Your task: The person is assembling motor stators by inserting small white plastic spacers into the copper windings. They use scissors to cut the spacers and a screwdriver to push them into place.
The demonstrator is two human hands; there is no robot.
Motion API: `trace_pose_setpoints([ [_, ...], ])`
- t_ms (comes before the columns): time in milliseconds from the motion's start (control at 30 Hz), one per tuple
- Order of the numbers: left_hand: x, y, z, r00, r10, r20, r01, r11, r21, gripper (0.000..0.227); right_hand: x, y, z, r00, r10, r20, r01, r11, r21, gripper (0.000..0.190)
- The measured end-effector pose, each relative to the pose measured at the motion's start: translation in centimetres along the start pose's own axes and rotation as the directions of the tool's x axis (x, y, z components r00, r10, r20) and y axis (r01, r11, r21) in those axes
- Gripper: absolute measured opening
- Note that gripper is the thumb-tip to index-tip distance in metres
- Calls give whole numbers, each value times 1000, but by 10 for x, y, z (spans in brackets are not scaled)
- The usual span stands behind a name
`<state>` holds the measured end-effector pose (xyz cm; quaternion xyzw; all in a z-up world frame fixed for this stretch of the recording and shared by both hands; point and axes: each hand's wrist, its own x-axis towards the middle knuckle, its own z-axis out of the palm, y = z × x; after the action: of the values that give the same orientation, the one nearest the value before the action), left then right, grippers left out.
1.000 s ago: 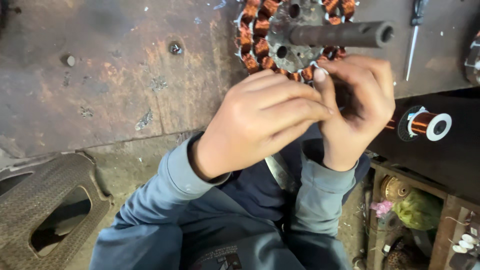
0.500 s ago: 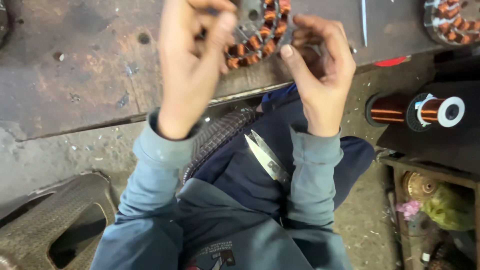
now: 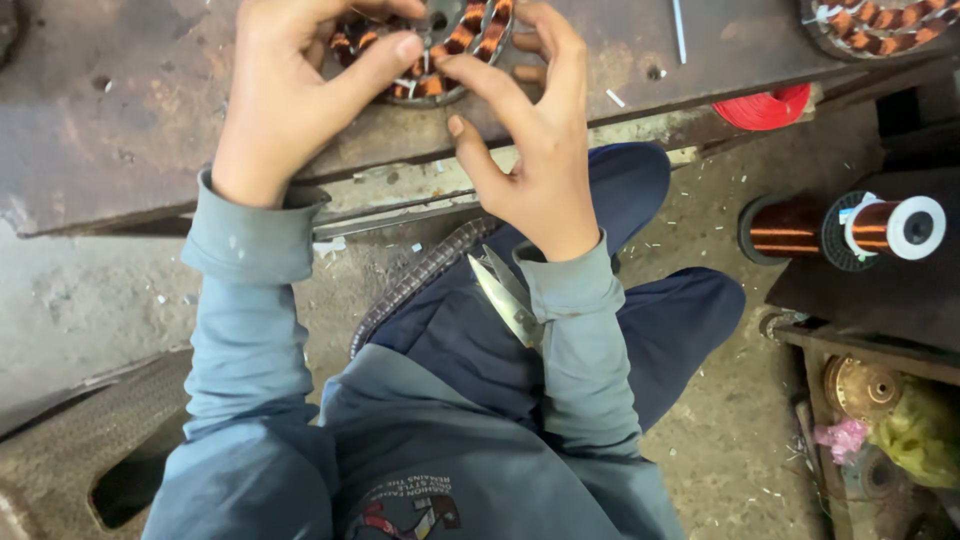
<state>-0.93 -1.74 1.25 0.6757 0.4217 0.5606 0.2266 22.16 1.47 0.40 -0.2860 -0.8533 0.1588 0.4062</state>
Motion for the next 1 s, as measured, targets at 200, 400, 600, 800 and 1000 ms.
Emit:
trace_pose_setpoints([
  [200, -3, -4, -4, 992, -126, 31, 127, 992, -27, 14, 2, -8, 5, 998, 44, 49, -39, 995, -91, 51],
  [400, -4, -10, -2, 997, 74, 30, -78, 984, 160, 8, -1, -27, 19, 998, 57, -32, -64, 953, -295, 53],
  [600, -14, -21, 3, 999, -40, -19, 43, 980, 193, 15, -5, -33, 19, 986, 166, -6, -159, 934, -321, 53],
  [800, -5, -16, -4, 993, 100, 67, -105, 991, 82, 11, -3, -31, 5, 992, 119, 38, -107, 968, -227, 48],
  [1000, 1, -15, -7, 991, 28, 131, -48, 987, 154, 17, -19, -19, 7, 999, 49, 19, -46, 989, -143, 54],
])
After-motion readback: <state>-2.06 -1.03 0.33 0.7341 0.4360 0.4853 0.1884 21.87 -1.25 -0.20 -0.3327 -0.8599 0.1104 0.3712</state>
